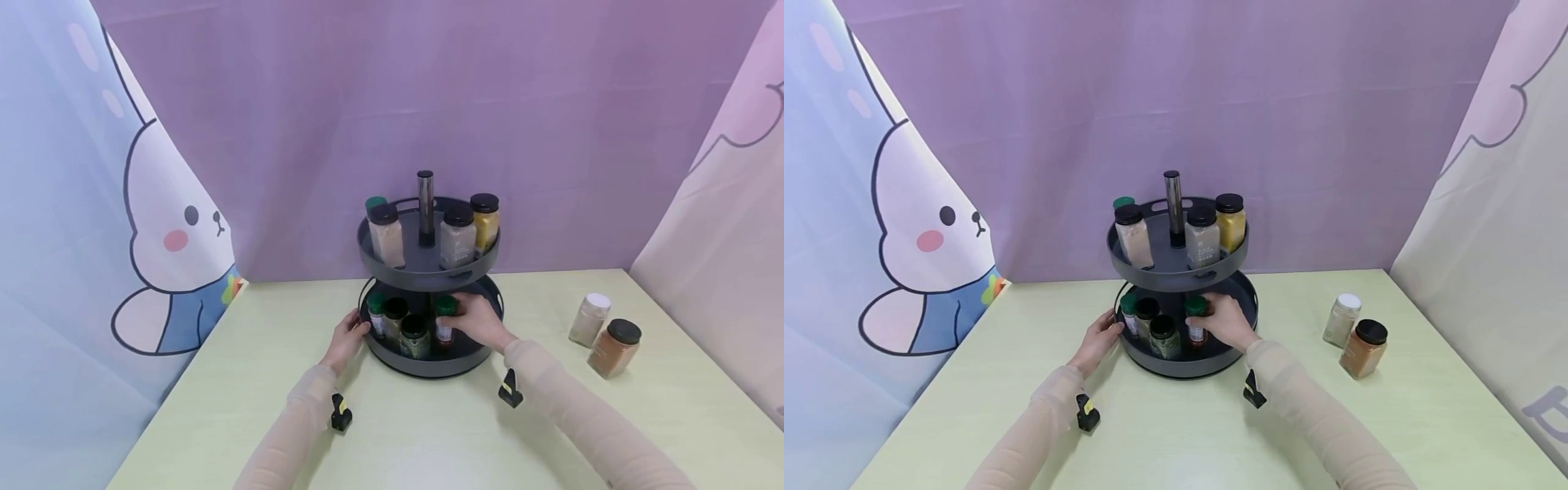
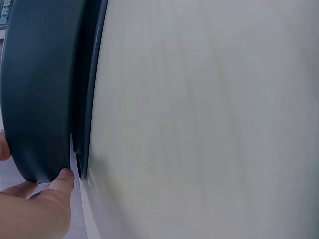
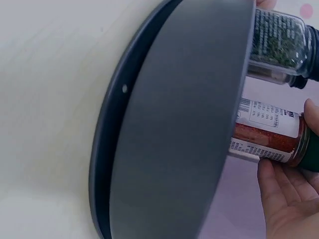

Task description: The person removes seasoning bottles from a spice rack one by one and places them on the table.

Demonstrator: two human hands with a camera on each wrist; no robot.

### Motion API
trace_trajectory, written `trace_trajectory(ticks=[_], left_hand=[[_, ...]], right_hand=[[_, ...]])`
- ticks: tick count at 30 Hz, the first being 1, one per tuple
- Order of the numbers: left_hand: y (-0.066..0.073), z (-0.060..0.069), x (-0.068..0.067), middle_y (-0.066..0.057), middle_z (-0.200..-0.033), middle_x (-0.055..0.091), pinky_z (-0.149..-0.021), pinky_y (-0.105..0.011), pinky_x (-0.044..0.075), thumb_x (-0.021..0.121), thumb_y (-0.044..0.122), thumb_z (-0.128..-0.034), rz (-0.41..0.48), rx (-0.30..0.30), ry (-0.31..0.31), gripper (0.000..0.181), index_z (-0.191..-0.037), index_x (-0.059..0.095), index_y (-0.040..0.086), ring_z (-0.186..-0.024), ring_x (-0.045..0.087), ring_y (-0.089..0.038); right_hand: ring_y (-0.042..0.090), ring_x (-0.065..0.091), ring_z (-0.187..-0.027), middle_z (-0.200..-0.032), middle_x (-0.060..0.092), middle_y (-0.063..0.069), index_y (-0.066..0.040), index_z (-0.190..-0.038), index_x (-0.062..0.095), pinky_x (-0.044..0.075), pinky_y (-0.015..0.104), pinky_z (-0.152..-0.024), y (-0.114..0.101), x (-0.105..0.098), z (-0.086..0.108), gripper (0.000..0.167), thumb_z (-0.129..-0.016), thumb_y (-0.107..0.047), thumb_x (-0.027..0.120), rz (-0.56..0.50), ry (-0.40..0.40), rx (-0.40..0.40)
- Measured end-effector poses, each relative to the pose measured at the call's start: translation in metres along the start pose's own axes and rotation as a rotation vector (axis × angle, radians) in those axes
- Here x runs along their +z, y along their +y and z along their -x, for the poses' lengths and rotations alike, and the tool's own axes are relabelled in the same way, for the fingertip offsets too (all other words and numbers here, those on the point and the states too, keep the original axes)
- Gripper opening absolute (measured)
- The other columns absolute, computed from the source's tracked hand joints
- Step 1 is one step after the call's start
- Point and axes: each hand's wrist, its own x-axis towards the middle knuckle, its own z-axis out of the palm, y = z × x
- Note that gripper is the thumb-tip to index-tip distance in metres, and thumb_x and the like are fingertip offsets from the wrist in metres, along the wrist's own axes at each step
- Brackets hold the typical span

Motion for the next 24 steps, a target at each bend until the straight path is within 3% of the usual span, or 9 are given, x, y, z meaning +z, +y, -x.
trace_trajectory(ticks=[14,24], left_hand=[[0.0,0.001,-0.001,-0.024,-0.147,0.024,-0.11,-0.044,0.028,0.045,0.012,-0.0951,-0.006,0.015,-0.028,0.057,-0.144,0.02,-0.002,-0.136,0.025,-0.035],[0.014,0.009,-0.001,-0.028,-0.146,0.021,-0.11,-0.048,0.026,0.044,0.007,-0.0943,0.027,-0.002,-0.05,0.057,-0.143,0.018,-0.007,-0.135,0.023,-0.039]], right_hand=[[0.023,0.065,-0.091,-0.102,0.067,0.012,-0.005,-0.111,0.061,0.056,0.035,-0.076,0.002,-0.035,0.008,0.042,-0.076,-0.026,0.074,-0.002,0.043,0.085],[0.033,0.059,-0.107,-0.115,0.062,0.017,-0.002,-0.121,0.054,0.052,0.044,-0.086,0.007,-0.071,0.024,0.057,-0.077,-0.033,0.072,0.052,0.109,0.134]])
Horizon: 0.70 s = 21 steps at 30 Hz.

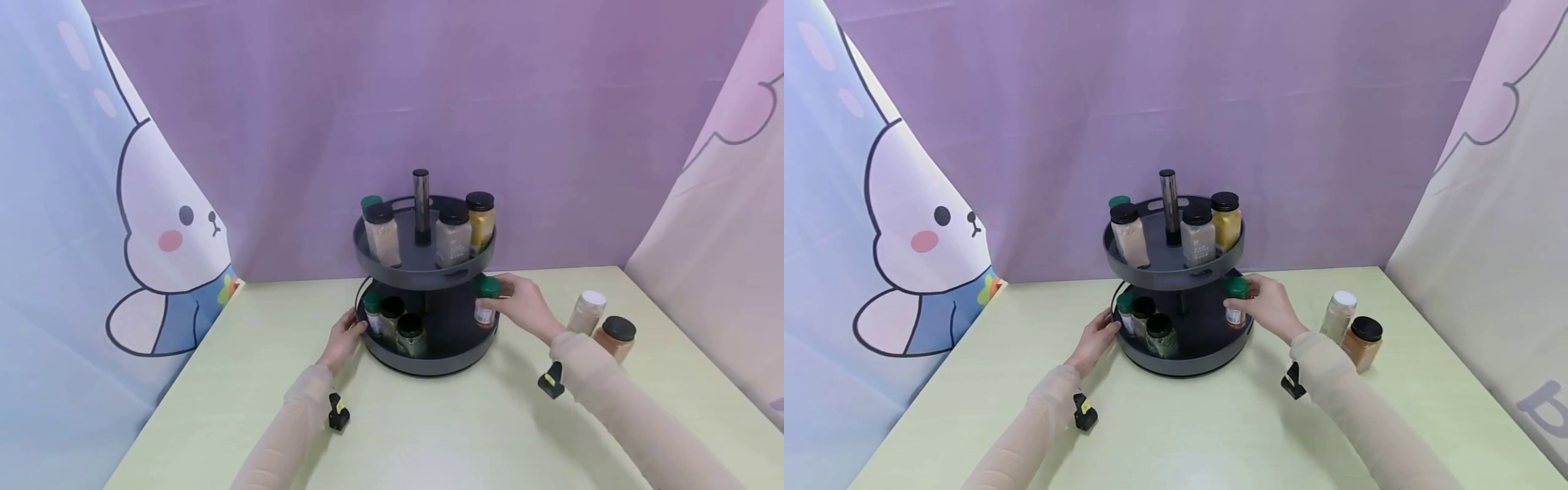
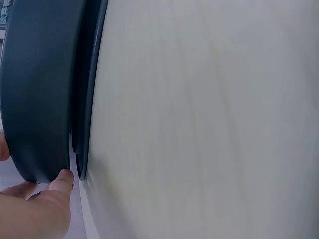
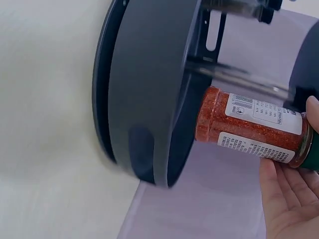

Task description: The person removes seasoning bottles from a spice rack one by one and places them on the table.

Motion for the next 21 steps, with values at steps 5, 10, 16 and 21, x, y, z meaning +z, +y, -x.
trace_trajectory(ticks=[5,10,16,21], left_hand=[[-0.004,-0.001,0.0,-0.026,-0.147,0.023,-0.11,-0.045,0.027,0.045,0.009,-0.0947,-0.008,0.004,0.013,0.057,-0.143,0.019,-0.004,-0.135,0.026,-0.037],[-0.01,-0.006,0.0,-0.023,-0.147,0.025,-0.11,-0.044,0.029,0.045,0.013,-0.0953,-0.041,0.005,0.034,0.056,-0.144,0.02,-0.001,-0.135,0.028,-0.035],[-0.012,-0.008,0.0,-0.022,-0.147,0.025,-0.11,-0.043,0.029,0.045,0.013,-0.095,-0.053,-0.007,0.044,0.057,-0.144,0.021,0.0,-0.135,0.028,-0.033],[-0.013,-0.009,0.0,-0.021,-0.147,0.026,-0.11,-0.042,0.029,0.046,0.013,-0.0945,-0.058,-0.009,0.047,0.057,-0.144,0.021,0.0,-0.135,0.028,-0.032]], right_hand=[[0.034,0.057,-0.109,-0.117,0.06,0.019,-0.001,-0.122,0.053,0.05,0.048,-0.088,0.007,-0.017,0.006,0.06,-0.078,-0.038,0.071,0.029,0.031,0.02],[0.036,0.057,-0.109,-0.117,0.06,0.022,0.001,-0.121,0.053,0.049,0.049,-0.088,0.017,-0.03,0.014,0.059,-0.079,-0.038,0.069,0.055,0.06,0.03],[0.038,0.058,-0.107,-0.115,0.06,0.024,0.002,-0.119,0.053,0.048,0.048,-0.086,0.031,-0.04,0.022,0.056,-0.079,-0.033,0.071,0.07,0.105,0.023],[0.041,0.056,-0.108,-0.116,0.059,0.026,0.003,-0.121,0.051,0.048,0.05,-0.086,0.036,-0.043,0.027,0.058,-0.08,-0.032,0.07,0.077,0.134,0.056]])
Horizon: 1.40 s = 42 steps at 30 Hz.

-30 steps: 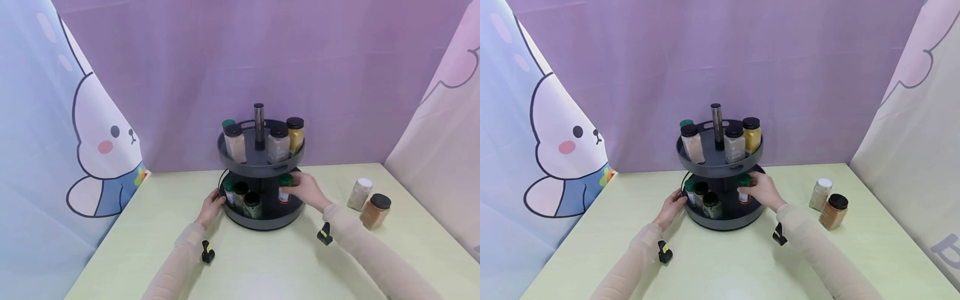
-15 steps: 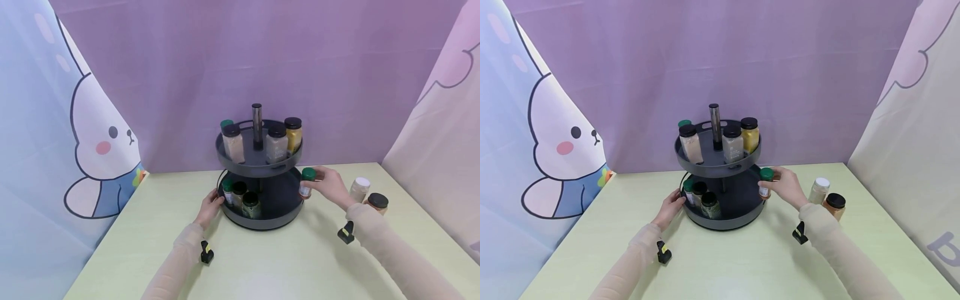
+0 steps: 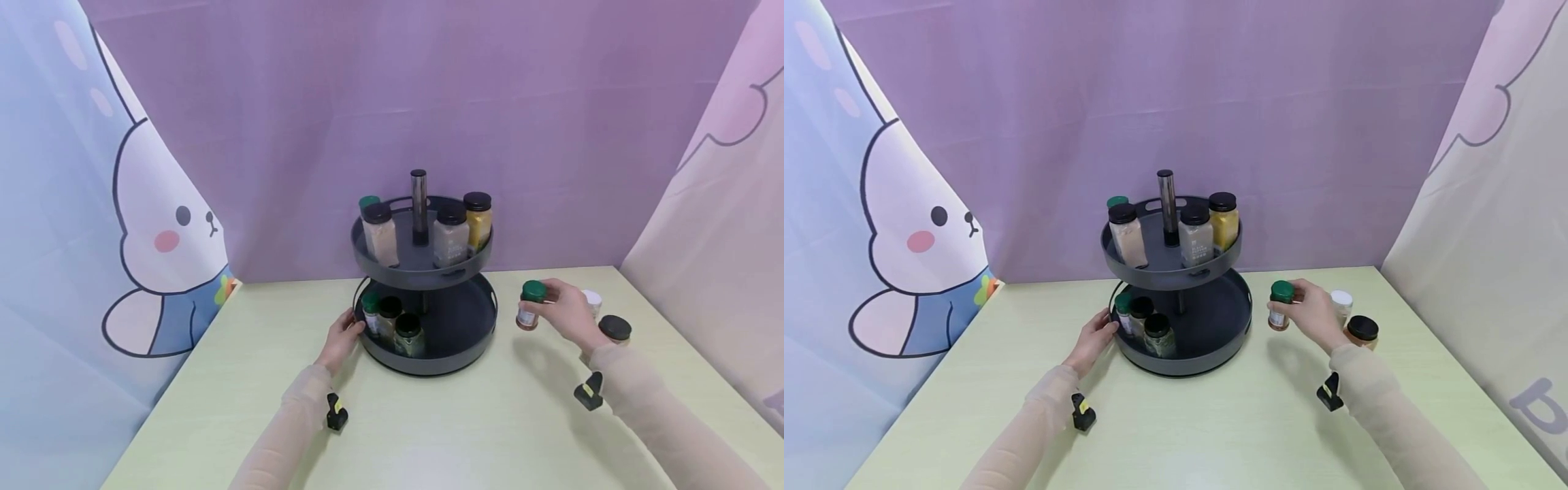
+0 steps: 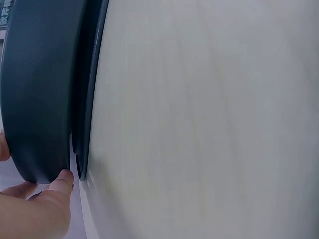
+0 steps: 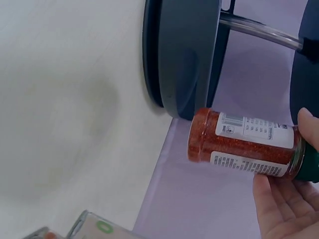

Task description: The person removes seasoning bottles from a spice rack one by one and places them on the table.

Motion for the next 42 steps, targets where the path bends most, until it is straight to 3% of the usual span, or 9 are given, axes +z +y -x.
trace_trajectory(ticks=[8,15,24,34,42], left_hand=[[-0.002,-0.001,0.0,-0.021,-0.147,0.026,-0.11,-0.043,0.03,0.046,0.013,-0.0943,0.007,0.002,-0.003,0.057,-0.144,0.021,0.0,-0.135,0.029,-0.033],[-0.001,0.0,-0.001,-0.021,-0.148,0.025,-0.11,-0.043,0.03,0.046,0.013,-0.0945,0.014,0.005,-0.002,0.057,-0.144,0.021,0.0,-0.135,0.028,-0.033],[-0.002,-0.001,0.0,-0.023,-0.147,0.025,-0.11,-0.044,0.029,0.045,0.013,-0.0944,0.013,0.011,-0.005,0.057,-0.144,0.021,-0.002,-0.135,0.028,-0.035],[-0.001,0.0,0.001,-0.021,-0.147,0.026,-0.11,-0.043,0.03,0.046,0.014,-0.0945,0.017,0.006,-0.003,0.056,-0.144,0.023,0.0,-0.135,0.029,-0.033],[-0.001,0.0,0.0,-0.021,-0.147,0.026,-0.11,-0.043,0.029,0.046,0.013,-0.0946,0.013,0.011,-0.001,0.056,-0.144,0.022,0.0,-0.135,0.028,-0.033]], right_hand=[[0.043,0.054,-0.109,-0.117,0.056,0.029,0.006,-0.125,0.047,0.054,0.039,-0.072,0.012,-0.003,0.007,0.06,-0.082,-0.032,0.067,0.018,0.02,0.071],[0.04,0.055,-0.104,-0.118,0.054,0.031,0.008,-0.128,0.043,0.055,0.034,-0.069,0.025,-0.005,0.012,0.064,-0.083,-0.032,0.066,0.023,0.021,0.132],[0.043,0.054,-0.107,-0.118,0.055,0.03,0.007,-0.127,0.045,0.045,0.052,-0.086,0.038,-0.002,0.015,0.065,-0.083,-0.036,0.066,0.057,0.038,0.167],[0.045,0.057,-0.098,-0.108,0.061,0.029,0.006,-0.112,0.054,0.048,0.051,-0.078,0.052,0.006,0.018,0.049,-0.083,-0.031,0.066,0.14,0.097,0.116],[0.049,0.054,-0.101,-0.114,0.057,0.03,0.005,-0.118,0.051,0.047,0.055,-0.077,0.054,0.009,0.02,0.055,-0.085,-0.037,0.063,0.165,0.068,0.189]])
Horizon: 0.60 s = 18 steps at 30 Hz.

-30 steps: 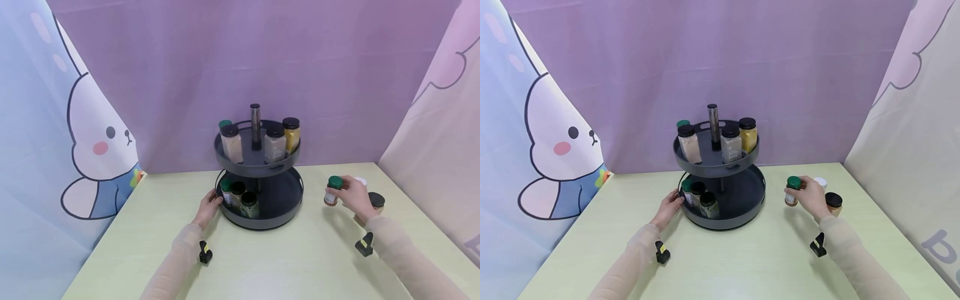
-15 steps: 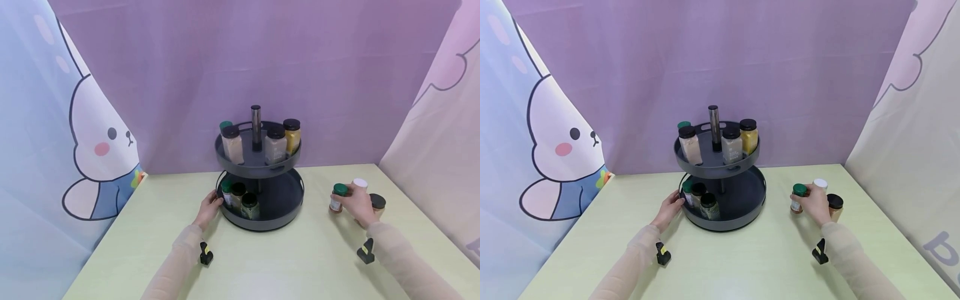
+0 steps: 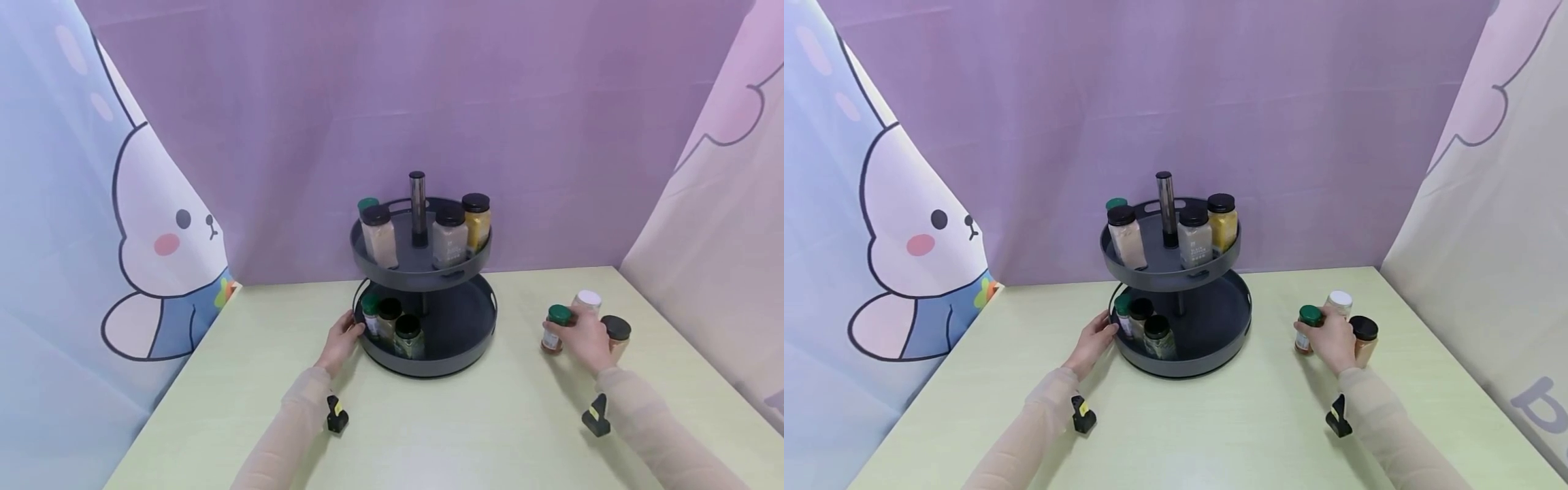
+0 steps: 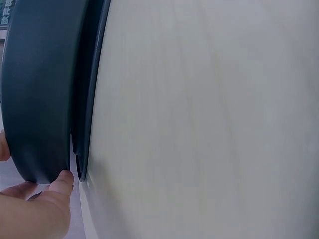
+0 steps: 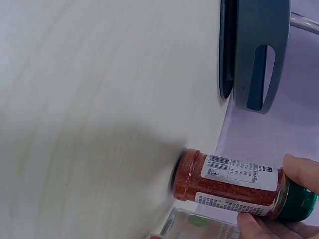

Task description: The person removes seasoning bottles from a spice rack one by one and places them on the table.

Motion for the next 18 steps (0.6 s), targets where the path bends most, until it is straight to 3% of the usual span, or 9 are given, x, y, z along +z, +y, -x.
trace_trajectory(ticks=[7,18], left_hand=[[0.0013,0.0004,0.0017,-0.023,-0.146,0.027,-0.11,-0.043,0.03,0.045,0.012,-0.0947,0.001,0.008,0.004,0.055,-0.143,0.023,-0.002,-0.135,0.028,-0.034],[0.0012,0.0013,0.0011,-0.024,-0.146,0.025,-0.11,-0.044,0.029,0.044,0.011,-0.0947,0.022,0.013,-0.008,0.056,-0.143,0.021,-0.003,-0.135,0.028,-0.035]], right_hand=[[0.049,0.055,-0.1,-0.113,0.057,0.032,0.004,-0.112,0.051,0.047,0.054,-0.075,0.0014,0.0014,0.0012,0.049,-0.085,-0.035,0.063,-0.014,0.001,0.049],[0.05,0.05,-0.108,-0.121,0.05,0.034,0.008,-0.127,0.042,0.043,0.059,-0.085,0.0005,0.0017,0.0023,0.061,-0.085,-0.033,0.061,-0.047,-0.016,0.102]])
